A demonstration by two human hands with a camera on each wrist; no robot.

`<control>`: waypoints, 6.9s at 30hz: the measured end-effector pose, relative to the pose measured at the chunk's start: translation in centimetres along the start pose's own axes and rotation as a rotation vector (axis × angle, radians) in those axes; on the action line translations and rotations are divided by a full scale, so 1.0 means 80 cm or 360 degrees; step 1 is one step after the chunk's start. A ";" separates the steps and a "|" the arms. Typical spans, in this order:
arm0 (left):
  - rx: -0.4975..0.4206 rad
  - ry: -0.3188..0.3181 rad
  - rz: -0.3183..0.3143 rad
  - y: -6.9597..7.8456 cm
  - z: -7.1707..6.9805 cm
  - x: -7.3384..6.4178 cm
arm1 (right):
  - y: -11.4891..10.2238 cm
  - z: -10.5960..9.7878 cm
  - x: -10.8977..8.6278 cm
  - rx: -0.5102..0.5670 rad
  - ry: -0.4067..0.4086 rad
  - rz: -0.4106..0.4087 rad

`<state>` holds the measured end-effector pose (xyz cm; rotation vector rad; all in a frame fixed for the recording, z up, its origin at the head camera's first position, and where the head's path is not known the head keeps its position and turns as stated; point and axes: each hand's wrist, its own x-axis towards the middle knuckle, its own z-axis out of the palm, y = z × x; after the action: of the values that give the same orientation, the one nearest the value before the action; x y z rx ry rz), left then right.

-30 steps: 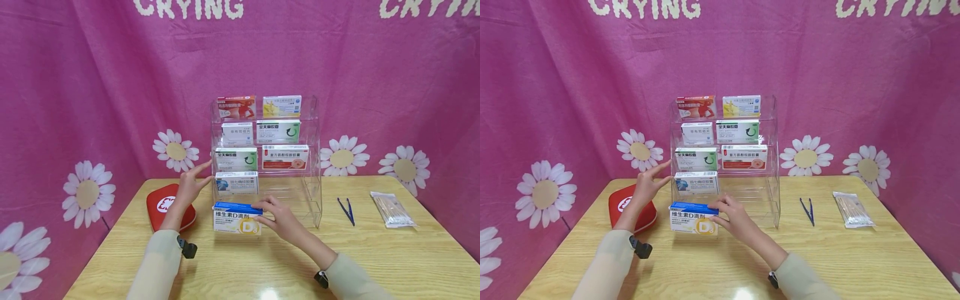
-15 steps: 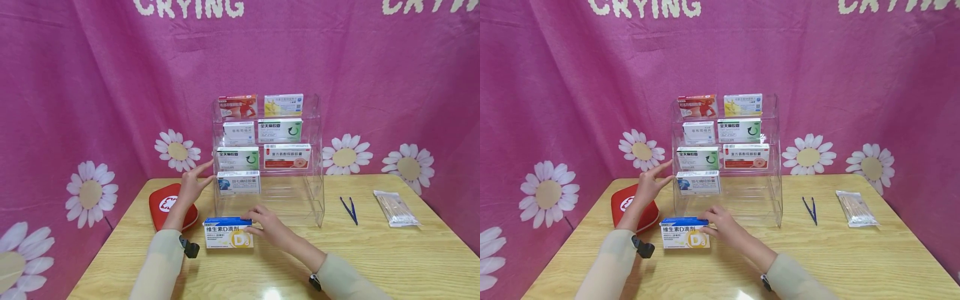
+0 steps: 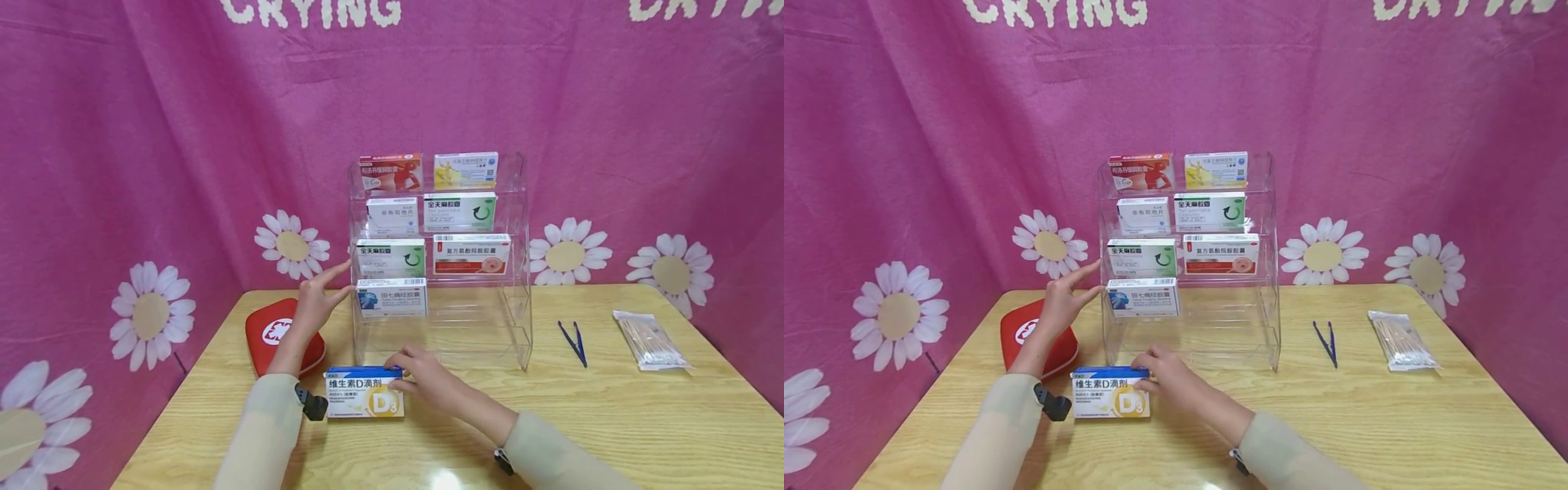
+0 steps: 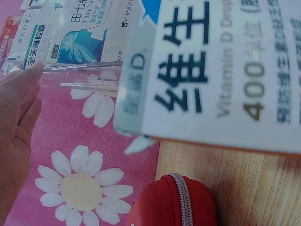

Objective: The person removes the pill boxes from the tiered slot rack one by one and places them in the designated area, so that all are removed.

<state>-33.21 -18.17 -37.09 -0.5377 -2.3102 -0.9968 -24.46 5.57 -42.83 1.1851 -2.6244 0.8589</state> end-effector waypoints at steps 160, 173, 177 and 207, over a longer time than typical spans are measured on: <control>0.0016 -0.0003 0.0009 -0.001 -0.001 -0.002 | 0.056 -0.069 -0.103 0.0616 0.0376 0.0411; 0.0022 -0.0009 0.0000 -0.002 0.000 0.000 | 0.065 -0.058 -0.093 0.0616 -0.0005 0.0519; 0.0022 0.0002 0.0004 -0.001 0.001 0.000 | 0.069 -0.054 -0.088 0.0595 -0.0066 0.0507; 0.0022 -0.0015 -0.0012 0.001 0.000 -0.003 | 0.087 -0.076 -0.070 -0.0024 0.0492 0.0325</control>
<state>-33.00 -18.16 -37.23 -0.5299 -2.3271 -0.9831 -26.33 16.17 -42.79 0.7195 -2.5164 0.9668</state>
